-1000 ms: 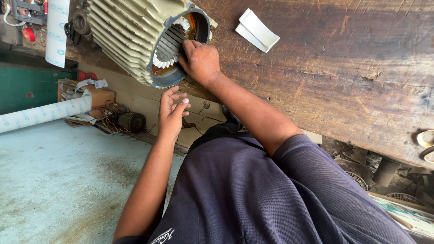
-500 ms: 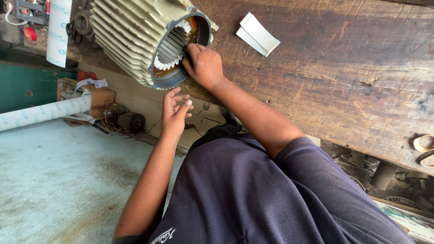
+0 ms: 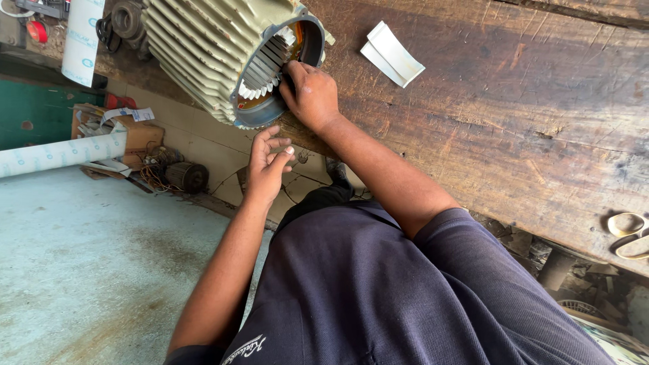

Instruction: The person places a motor housing on a workbench, then repeatedly picks up small white curved pieces and inserts them into the interior slots of the housing. The person adjusts the housing orientation and continues inserting pieces one at a time.

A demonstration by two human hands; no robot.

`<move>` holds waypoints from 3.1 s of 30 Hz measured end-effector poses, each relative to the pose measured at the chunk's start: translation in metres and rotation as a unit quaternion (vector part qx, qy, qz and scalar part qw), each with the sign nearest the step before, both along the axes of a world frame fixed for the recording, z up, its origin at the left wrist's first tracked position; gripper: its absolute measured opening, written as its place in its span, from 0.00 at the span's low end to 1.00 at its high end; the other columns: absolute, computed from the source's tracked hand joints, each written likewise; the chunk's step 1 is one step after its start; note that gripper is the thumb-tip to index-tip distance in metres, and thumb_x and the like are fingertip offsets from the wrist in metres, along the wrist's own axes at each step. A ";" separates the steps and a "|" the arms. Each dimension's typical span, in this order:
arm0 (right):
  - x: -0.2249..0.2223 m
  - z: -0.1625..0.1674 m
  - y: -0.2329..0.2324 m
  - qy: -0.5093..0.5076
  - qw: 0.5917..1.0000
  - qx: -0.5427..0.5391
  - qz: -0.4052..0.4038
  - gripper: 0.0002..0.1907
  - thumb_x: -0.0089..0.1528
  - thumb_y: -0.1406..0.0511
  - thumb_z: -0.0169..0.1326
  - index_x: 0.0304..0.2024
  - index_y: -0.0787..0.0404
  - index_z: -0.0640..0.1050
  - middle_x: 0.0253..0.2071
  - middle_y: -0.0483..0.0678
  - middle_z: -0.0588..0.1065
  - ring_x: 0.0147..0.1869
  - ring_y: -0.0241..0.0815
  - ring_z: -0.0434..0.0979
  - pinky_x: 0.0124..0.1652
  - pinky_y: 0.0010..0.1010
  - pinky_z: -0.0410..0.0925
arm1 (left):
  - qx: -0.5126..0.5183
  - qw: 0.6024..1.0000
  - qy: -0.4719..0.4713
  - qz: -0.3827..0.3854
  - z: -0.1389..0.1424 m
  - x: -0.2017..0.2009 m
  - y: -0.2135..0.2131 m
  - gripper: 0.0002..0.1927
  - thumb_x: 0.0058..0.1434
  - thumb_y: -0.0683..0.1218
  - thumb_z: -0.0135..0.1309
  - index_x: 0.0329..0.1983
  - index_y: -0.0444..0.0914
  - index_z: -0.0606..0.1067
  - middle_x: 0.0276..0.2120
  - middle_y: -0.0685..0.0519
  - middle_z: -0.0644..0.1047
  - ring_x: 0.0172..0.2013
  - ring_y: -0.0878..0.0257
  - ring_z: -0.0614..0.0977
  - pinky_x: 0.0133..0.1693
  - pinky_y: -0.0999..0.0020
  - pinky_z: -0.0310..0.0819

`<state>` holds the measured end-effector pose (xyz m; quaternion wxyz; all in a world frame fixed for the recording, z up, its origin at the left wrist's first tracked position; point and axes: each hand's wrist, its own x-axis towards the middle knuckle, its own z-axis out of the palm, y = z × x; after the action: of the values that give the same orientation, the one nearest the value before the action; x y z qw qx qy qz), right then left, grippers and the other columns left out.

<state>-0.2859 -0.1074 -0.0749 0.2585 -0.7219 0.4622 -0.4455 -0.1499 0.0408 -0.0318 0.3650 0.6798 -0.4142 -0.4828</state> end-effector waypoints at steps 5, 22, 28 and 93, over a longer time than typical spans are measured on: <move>-0.004 0.005 0.000 -0.019 1.000 0.008 0.010 0.14 0.61 0.63 0.59 0.46 0.62 0.74 0.39 0.55 0.77 0.41 0.59 0.79 0.40 0.48 0.72 | 0.000 1.000 -0.002 -0.001 0.002 -0.001 0.000 0.30 0.66 0.44 0.56 0.70 0.40 0.61 0.54 0.51 0.75 0.42 0.68 0.80 0.41 0.73 0.75; 0.001 0.085 0.064 0.019 0.993 -0.024 0.113 0.25 0.59 0.57 0.66 0.49 0.65 0.74 0.45 0.58 0.75 0.47 0.63 0.78 0.43 0.48 0.72 | -0.207 0.976 -0.066 0.010 -0.003 0.139 -0.055 0.46 0.63 0.39 0.65 0.79 0.41 0.52 0.69 0.44 0.63 0.62 0.52 0.70 0.53 0.61 0.79; 0.033 0.095 0.062 0.078 0.993 -0.054 0.076 0.32 0.57 0.58 0.66 0.57 0.68 0.71 0.50 0.62 0.75 0.50 0.65 0.78 0.45 0.49 0.72 | -0.202 0.960 -0.124 -0.150 0.014 0.165 -0.116 0.68 0.49 0.48 0.77 0.81 0.41 0.41 0.78 0.41 0.51 0.75 0.43 0.54 0.68 0.44 0.58; 0.053 0.099 0.081 0.520 0.839 0.029 0.159 0.17 0.63 0.62 0.57 0.53 0.62 0.77 0.72 0.64 0.59 0.56 0.56 0.75 0.44 0.47 0.74 | -0.030 0.946 0.304 0.111 -0.040 0.068 -0.128 0.12 0.63 0.48 0.60 0.36 0.32 0.80 0.23 0.49 0.82 0.18 0.64 0.83 0.17 0.71 0.71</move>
<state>-0.2331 -0.0263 0.0238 0.0690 -0.9031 0.4200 0.0563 -0.0819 -0.0873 -0.0714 0.5454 0.5308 -0.2199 -0.6103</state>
